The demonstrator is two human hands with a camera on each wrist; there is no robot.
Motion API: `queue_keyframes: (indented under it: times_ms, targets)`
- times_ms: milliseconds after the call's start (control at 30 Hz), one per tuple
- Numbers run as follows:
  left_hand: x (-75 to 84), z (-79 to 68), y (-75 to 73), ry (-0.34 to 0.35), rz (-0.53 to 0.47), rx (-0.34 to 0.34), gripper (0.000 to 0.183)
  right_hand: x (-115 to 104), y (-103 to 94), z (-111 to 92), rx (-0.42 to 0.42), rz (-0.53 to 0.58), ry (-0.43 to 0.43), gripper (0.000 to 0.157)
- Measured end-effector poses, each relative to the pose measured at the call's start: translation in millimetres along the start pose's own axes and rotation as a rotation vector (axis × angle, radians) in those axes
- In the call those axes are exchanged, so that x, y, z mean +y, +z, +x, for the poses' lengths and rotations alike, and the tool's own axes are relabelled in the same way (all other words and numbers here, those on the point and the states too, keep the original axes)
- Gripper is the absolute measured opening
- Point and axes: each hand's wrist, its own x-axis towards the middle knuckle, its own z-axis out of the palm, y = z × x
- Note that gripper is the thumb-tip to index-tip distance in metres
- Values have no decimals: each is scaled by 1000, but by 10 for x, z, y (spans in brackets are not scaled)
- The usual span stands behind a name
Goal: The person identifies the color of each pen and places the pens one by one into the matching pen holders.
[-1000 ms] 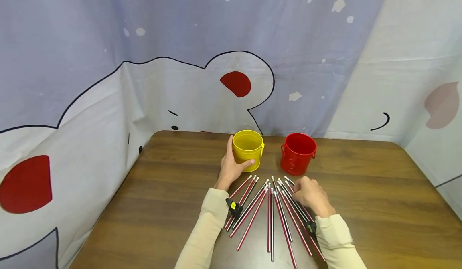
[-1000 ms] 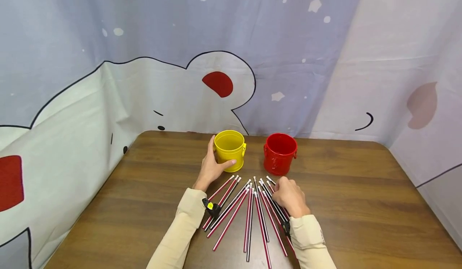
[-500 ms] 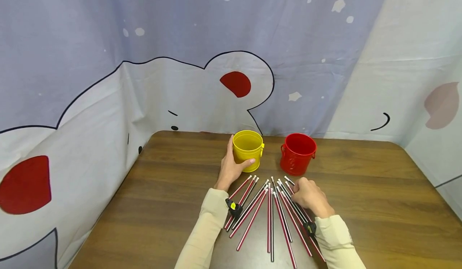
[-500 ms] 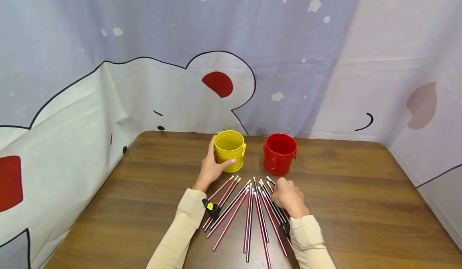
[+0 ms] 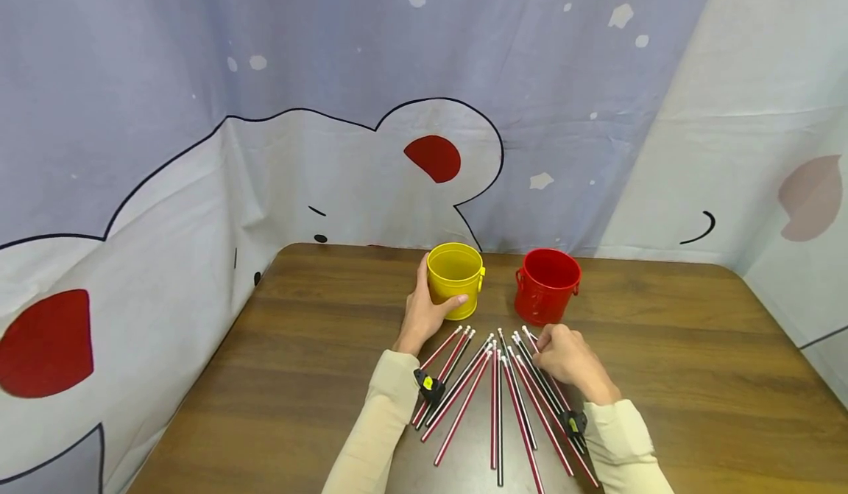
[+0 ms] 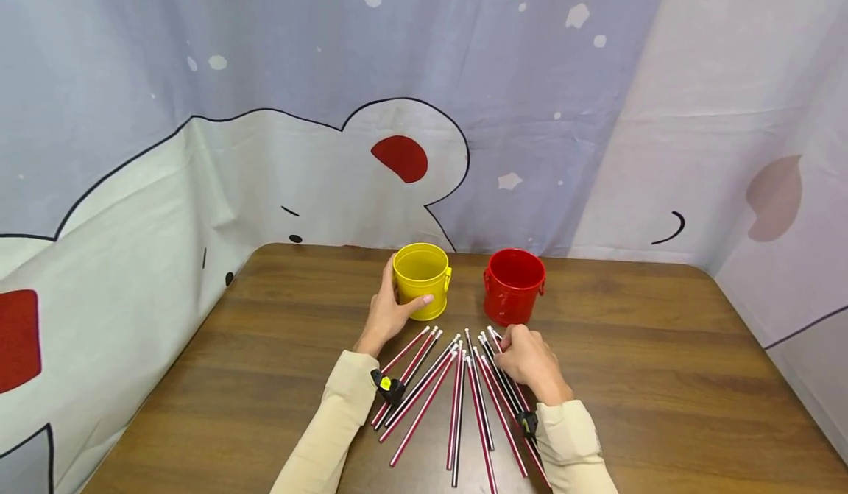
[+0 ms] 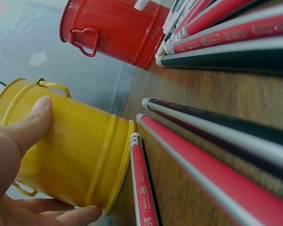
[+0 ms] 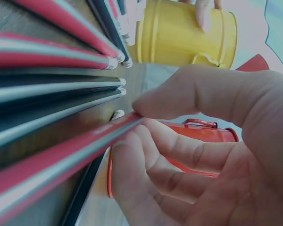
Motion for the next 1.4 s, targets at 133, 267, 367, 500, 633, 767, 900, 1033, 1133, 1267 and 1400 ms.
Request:
queue_keyframes:
  times_ms: [133,267,367,500,633,767,900,1033,1133,1267,1400]
  targets:
    - [-8,-12,-4,-6,3,-3,98,-19,-30,-16,25,39,-36,12]
    - [-5,-13,-6,2,-5,-13,98,-34,-88,-31,77,75,-91,13]
    - [-3,-11,-5,9,-11,-14,98,-42,-131,-39,121,95,-126,13]
    - [-8,-18,-3,11,-16,-8,98,-51,-177,-61,164,126,-154,14]
    - [-15,-15,5,22,-17,-4,97,-58,-202,-68,212,160,-193,14]
    - [-20,-2,17,30,-12,3,97,-72,-213,-64,256,182,-232,14]
    - [-9,-2,22,28,-7,8,97,-88,-217,-77,319,206,-273,15]
    - [1,-8,24,23,-3,11,97,-109,-211,-71,421,233,-328,17]
    - [3,-11,21,23,0,10,97,-128,-211,-62,483,262,-348,16]
    - [9,-12,17,24,2,4,97,-144,-200,-58,532,343,-356,16]
    - [11,-14,21,28,15,-1,97,-156,-182,-60,586,429,-388,18]
